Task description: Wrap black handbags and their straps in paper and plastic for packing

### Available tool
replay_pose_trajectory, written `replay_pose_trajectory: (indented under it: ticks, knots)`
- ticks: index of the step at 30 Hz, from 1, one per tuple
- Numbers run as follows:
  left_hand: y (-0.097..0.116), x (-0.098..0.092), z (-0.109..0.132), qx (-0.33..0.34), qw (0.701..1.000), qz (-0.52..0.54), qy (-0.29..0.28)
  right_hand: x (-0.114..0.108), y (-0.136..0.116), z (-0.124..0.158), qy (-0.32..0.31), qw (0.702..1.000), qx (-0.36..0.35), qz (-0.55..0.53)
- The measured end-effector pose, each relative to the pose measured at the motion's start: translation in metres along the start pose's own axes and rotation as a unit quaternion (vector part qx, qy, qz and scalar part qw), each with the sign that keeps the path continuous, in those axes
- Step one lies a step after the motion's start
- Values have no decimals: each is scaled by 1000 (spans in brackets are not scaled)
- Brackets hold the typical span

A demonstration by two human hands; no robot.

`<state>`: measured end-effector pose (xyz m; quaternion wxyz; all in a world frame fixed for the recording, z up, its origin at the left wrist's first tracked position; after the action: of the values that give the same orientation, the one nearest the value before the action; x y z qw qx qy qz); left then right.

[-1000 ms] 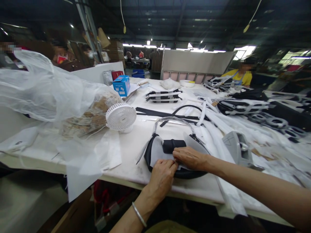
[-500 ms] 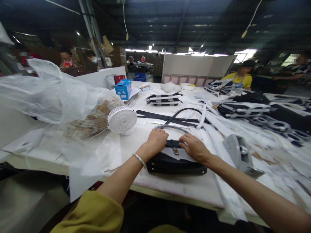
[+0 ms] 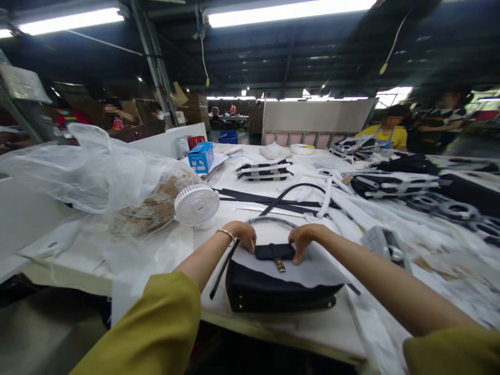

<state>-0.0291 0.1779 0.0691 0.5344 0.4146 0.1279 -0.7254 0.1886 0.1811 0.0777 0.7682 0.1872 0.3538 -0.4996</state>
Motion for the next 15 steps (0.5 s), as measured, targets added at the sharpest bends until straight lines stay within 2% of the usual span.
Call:
replay_pose_trajectory:
  ticks: [6, 9, 12, 15]
  knots:
    - [3, 10, 13, 26, 999, 19, 6, 8, -3, 22, 22, 998, -40, -49]
    - [8, 9, 20, 40, 999, 20, 26, 14, -2, 30, -9, 1000, -10, -27]
    - [17, -2, 28, 50, 997, -1, 51, 11, -6, 35, -37, 999, 12, 5]
    - [24, -22, 47, 57, 994, -29, 93, -7, -12, 54, 22, 1000, -2, 10]
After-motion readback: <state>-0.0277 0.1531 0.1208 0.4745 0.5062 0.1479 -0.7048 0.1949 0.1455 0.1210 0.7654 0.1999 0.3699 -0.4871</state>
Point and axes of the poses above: each hand's wrist, its own z-axis away from the middle knuckle, its own x-axis out of the palm, y = z × x, the point moved 2 cm from there along -z, towards the middle knuckle, and after that the axes turned 1 degree about -y, right-handed, at the moved point
